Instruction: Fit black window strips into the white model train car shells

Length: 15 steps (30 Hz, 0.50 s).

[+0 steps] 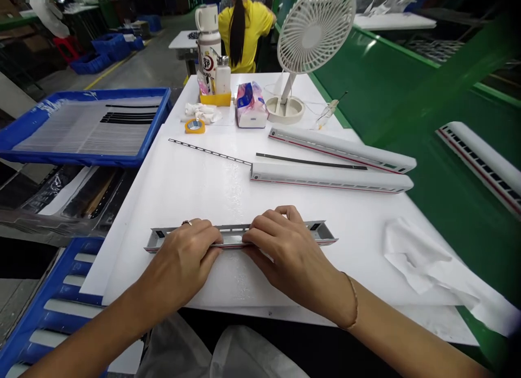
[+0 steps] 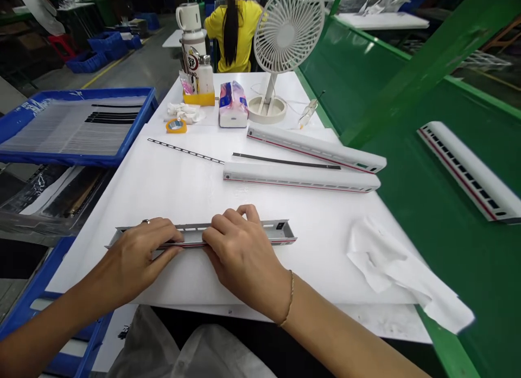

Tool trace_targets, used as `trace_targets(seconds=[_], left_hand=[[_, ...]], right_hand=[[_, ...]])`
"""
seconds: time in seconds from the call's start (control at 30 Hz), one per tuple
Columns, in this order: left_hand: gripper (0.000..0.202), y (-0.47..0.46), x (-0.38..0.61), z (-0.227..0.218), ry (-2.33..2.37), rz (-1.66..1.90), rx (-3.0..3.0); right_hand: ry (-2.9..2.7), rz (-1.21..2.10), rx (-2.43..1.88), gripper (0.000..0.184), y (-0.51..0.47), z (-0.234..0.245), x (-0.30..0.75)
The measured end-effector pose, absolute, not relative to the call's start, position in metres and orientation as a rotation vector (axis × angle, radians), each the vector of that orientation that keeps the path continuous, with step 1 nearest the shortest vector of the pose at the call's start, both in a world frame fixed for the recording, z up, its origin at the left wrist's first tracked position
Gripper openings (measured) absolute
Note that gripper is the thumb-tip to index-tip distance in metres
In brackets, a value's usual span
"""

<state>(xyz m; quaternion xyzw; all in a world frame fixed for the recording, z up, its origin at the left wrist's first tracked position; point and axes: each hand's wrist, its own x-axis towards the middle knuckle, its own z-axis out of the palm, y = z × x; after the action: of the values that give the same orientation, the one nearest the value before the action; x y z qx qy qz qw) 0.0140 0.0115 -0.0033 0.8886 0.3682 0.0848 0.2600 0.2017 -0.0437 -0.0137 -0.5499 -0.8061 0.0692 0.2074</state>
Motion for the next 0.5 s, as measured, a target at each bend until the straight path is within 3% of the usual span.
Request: trace_targets(seconds=[0.23, 0.5], left_hand=[[0.013, 0.007, 0.014, -0.01, 0.986, 0.262, 2.465], [0.015, 0.003, 0.013, -0.016, 0.916, 0.393, 2.553]], right_hand=[[-2.232, 0.263, -1.534, 0.019, -0.042, -0.016, 0.197], [-2.318, 0.099, -1.5, 0.014, -0.044, -0.024, 0.194]])
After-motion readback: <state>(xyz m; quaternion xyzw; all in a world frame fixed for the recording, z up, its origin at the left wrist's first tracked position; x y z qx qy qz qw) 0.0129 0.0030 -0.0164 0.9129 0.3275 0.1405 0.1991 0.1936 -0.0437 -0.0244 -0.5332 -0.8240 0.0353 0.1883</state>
